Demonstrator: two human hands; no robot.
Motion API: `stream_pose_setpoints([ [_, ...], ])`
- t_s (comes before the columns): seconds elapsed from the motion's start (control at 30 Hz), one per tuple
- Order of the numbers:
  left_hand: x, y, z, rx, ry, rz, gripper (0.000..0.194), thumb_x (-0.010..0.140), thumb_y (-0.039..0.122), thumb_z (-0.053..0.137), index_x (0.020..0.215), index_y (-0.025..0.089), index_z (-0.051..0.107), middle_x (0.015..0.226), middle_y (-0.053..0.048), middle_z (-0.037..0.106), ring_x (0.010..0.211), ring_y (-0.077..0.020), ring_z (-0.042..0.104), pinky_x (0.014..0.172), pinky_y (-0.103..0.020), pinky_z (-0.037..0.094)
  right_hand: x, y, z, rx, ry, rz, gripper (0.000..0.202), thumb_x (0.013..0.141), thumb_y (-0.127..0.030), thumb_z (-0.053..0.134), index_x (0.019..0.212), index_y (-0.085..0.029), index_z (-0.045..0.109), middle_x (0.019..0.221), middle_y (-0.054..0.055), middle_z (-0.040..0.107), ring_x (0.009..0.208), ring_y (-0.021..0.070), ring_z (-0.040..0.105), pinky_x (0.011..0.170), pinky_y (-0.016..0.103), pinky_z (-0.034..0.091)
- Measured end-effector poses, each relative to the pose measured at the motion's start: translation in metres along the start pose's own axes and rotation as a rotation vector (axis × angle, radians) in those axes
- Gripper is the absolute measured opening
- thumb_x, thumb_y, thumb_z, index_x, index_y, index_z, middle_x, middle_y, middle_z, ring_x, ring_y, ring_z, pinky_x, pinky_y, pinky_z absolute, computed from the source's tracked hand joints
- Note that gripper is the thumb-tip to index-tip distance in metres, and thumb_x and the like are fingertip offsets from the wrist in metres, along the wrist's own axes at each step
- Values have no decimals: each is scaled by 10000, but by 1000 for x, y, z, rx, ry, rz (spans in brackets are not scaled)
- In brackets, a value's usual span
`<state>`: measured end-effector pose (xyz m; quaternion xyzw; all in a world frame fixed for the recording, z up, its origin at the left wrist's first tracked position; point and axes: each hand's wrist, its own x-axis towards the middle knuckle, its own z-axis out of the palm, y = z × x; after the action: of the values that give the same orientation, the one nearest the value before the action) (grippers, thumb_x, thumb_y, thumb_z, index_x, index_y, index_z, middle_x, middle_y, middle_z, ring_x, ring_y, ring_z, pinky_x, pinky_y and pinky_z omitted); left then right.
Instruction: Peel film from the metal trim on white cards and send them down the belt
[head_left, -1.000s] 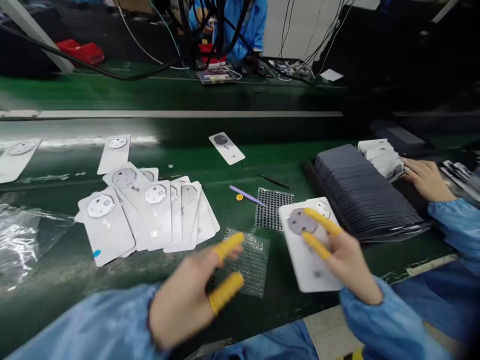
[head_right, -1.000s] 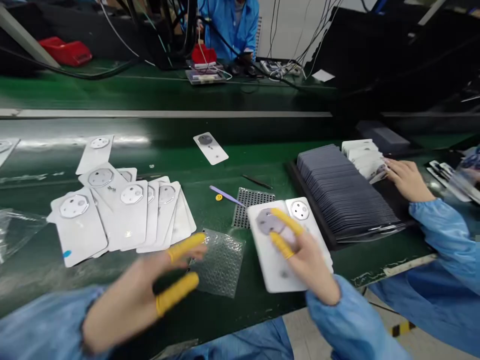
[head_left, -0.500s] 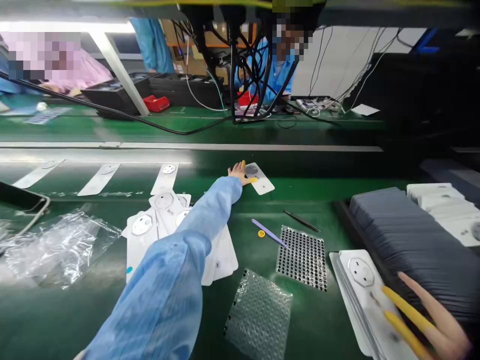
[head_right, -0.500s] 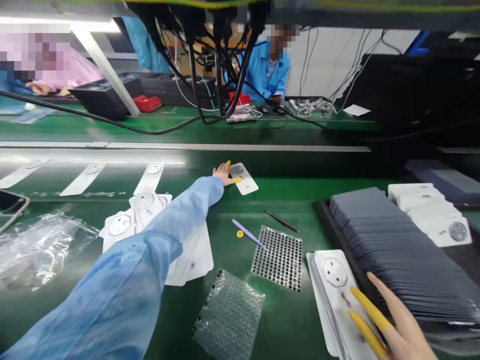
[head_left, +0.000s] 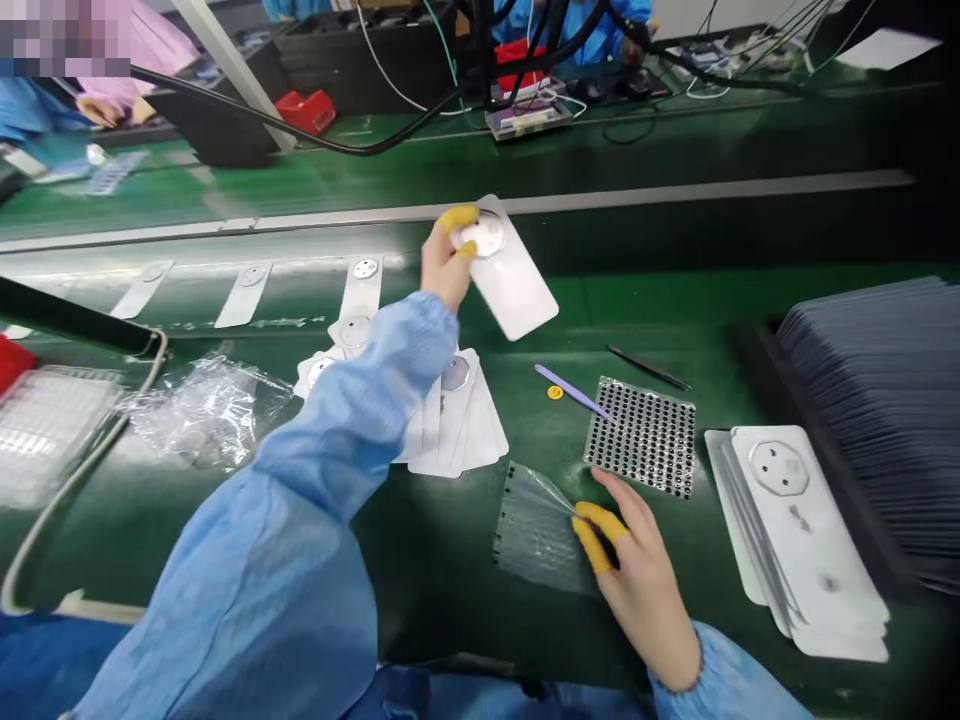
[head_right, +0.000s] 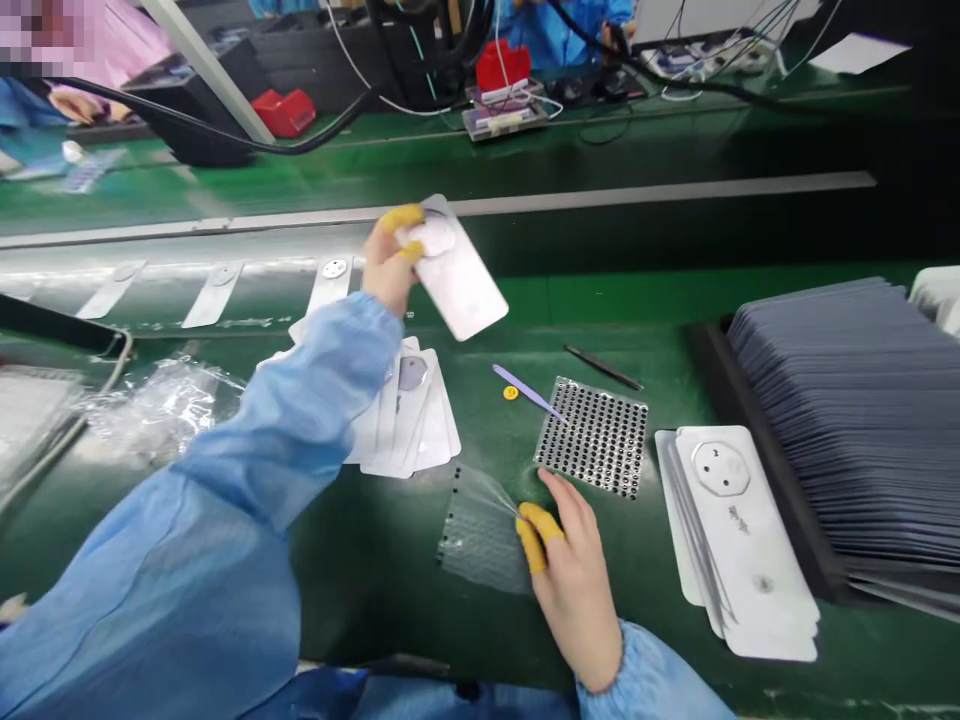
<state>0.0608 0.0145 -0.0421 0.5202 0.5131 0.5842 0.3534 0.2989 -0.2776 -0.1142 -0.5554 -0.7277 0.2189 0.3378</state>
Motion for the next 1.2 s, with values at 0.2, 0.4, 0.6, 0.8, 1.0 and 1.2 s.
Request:
stream_pose_setpoints([
  [0.2,-177,56,-89,24,-254,-302,255,840,340,581,903,154,743,1006,-76,720,998,-258,647,932,-404,494,17,0,-38,578,-245,488,289,852,-418,594,1042,-203,632,755,38,697,654,156,664,596,272,573],
  [0.4,-275,45,-66,23,-482,-462,278,751,371,705,863,119,732,934,-129,691,862,-255,666,772,-358,541,31,1,-30,659,-416,483,404,804,-463,646,1095,-187,599,786,51,691,612,146,644,519,259,552],
  [0.6,-292,34,-56,42,-338,-491,253,756,385,701,773,135,737,843,-115,679,799,-227,653,739,-344,530,26,-19,-15,58,-47,-66,374,863,-263,597,1233,-235,541,1286,113,540,1150,267,550,941,490,509],
  [0.8,-294,33,-53,-241,-362,-671,342,747,468,716,814,133,729,839,-86,708,752,-195,659,678,-294,532,26,-47,4,174,-244,-415,347,884,-79,513,1215,-185,515,1096,104,605,1019,200,584,817,356,566],
  [1.0,-296,32,-50,-135,-388,-508,248,745,290,738,944,147,696,953,-92,691,880,-233,664,777,-327,536,28,-39,13,151,-230,-438,265,891,-71,494,1141,-150,534,1054,115,611,975,192,587,772,342,571],
  [1.2,-296,32,-48,308,-449,-263,99,785,147,609,821,158,701,883,-76,650,809,-209,644,727,-308,521,29,-35,18,170,-228,-522,196,870,-79,502,1034,-146,585,1023,134,634,948,215,619,746,358,570],
])
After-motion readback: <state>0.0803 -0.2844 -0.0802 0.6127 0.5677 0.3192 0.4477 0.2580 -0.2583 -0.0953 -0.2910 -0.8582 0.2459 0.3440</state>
